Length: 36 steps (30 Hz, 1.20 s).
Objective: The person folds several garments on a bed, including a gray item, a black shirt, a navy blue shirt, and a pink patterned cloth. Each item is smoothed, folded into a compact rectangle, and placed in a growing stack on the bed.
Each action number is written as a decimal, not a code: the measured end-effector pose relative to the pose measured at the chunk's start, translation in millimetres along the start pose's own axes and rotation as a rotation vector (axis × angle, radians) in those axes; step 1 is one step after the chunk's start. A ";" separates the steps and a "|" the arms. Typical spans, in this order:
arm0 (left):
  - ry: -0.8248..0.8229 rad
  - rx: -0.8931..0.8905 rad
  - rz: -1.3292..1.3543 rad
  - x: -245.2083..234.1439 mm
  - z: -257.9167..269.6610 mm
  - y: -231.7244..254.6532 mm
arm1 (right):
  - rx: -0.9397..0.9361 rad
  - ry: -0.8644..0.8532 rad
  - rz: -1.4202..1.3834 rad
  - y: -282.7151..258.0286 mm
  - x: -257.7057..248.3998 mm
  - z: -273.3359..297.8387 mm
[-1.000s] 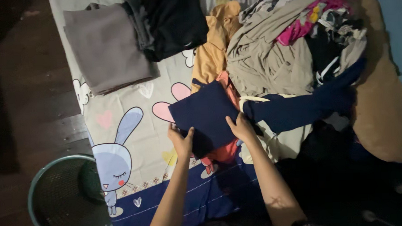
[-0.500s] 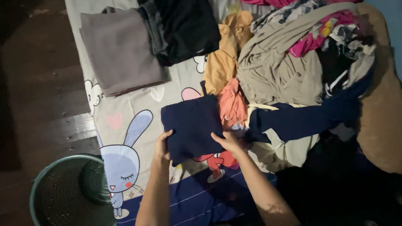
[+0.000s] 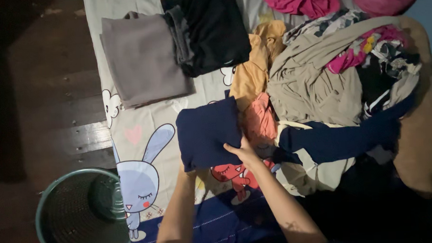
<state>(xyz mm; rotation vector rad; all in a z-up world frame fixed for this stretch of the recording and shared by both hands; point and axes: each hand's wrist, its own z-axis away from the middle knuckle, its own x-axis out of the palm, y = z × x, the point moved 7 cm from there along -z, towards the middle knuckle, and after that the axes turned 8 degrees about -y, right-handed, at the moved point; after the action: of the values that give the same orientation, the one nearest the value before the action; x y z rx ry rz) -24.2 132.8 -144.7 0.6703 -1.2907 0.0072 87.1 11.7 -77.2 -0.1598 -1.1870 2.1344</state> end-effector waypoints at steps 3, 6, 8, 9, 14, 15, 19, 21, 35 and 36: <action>-0.021 0.174 -0.211 -11.9 -18.3 -7.0 | -0.091 -0.001 0.017 -6.2 4.3 -14.2; -0.003 0.289 -0.351 -23.1 -23.4 -6.7 | -0.194 -0.042 0.015 -16.5 6.1 -23.7; 0.003 0.323 -0.421 -27.7 -24.2 -3.6 | -0.219 -0.076 0.056 -23.3 8.5 -28.5; -0.006 0.323 -0.436 -28.6 -26.2 -2.1 | -0.217 -0.090 0.102 -26.7 9.7 -30.2; 0.005 0.298 -0.152 -26.0 -33.4 1.7 | -0.166 -0.164 0.371 -44.4 6.2 -34.6; 0.014 0.299 -0.150 -23.3 -35.5 3.8 | -0.133 -0.215 0.410 -49.1 2.0 -36.9; 0.039 0.296 -0.112 -11.6 -41.1 13.6 | -0.260 -0.149 0.612 -105.1 -41.9 -49.6; 0.043 0.286 -0.084 -6.4 -42.0 20.2 | -0.374 0.145 0.860 -146.7 -62.3 -58.5; 0.018 0.157 0.039 40.9 -39.3 22.6 | -0.251 0.419 2.051 -116.8 -149.8 -111.3; 0.016 0.153 0.049 44.1 -39.7 20.9 | -0.244 0.415 2.129 -96.9 -168.3 -106.3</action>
<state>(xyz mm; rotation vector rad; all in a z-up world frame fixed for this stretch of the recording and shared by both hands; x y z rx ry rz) 16.5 152.4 -100.9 0.7673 -1.2999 0.1521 307.5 17.7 -97.3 -2.8158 -0.8576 2.9217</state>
